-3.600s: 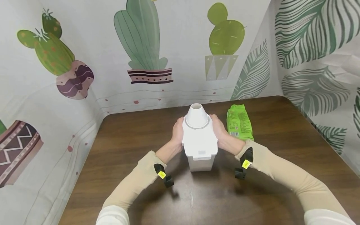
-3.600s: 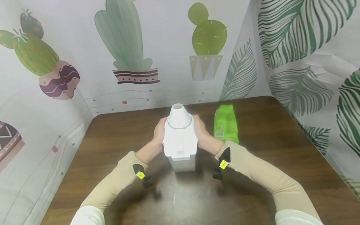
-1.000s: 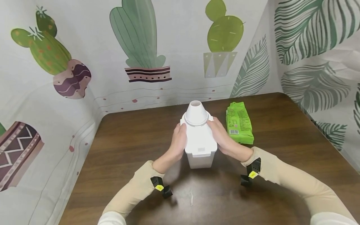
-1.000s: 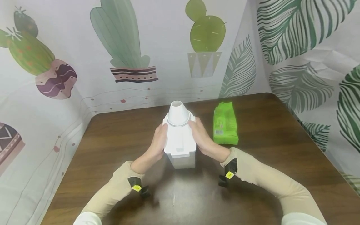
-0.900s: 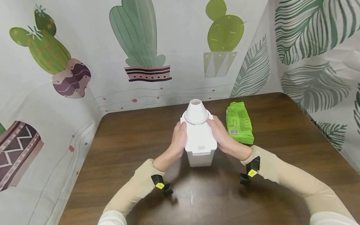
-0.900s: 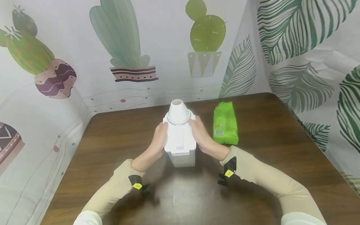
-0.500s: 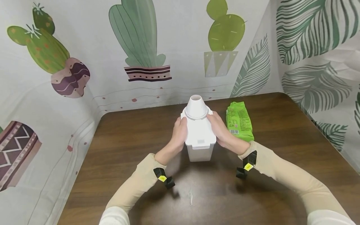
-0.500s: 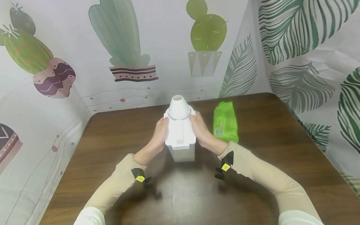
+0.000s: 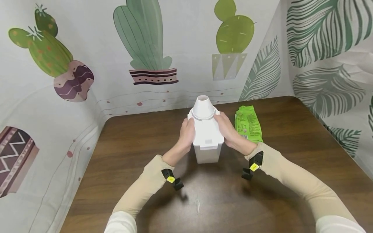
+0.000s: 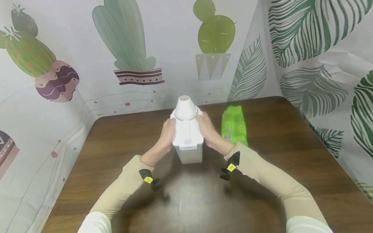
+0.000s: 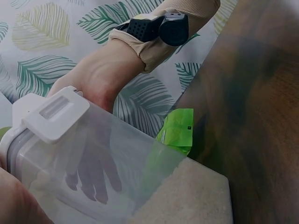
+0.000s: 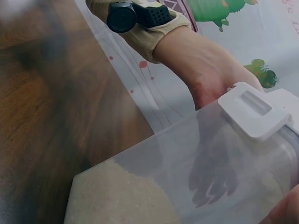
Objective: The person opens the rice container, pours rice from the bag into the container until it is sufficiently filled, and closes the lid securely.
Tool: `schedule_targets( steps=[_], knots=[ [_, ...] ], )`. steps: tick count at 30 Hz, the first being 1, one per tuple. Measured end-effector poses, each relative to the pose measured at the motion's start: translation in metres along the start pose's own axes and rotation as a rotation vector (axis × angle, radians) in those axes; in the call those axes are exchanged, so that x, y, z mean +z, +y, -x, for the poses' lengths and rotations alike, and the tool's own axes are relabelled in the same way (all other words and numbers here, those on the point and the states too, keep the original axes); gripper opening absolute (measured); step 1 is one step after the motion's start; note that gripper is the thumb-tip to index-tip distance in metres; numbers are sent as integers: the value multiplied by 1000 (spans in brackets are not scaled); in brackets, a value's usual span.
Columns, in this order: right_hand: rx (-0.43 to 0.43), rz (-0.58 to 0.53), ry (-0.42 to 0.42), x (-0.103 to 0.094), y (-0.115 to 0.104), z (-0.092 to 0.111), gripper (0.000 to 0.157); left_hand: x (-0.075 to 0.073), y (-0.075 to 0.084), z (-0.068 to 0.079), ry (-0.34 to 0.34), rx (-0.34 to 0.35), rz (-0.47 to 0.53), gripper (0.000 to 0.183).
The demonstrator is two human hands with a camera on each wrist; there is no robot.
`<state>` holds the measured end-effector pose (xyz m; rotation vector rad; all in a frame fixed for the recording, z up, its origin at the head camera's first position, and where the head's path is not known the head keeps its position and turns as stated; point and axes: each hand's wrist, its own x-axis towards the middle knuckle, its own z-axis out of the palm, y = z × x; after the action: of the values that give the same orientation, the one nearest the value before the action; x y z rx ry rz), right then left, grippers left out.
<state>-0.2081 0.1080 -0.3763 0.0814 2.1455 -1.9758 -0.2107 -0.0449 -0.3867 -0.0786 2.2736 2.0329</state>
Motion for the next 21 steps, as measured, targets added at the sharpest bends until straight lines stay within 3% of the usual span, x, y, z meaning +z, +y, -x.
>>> schedule_targets(
  steps=[21],
  knots=[
    [-4, -31, -11, -5, -4, -19, 46, 1, 2, -17, 34, 20, -43, 49]
  ],
)
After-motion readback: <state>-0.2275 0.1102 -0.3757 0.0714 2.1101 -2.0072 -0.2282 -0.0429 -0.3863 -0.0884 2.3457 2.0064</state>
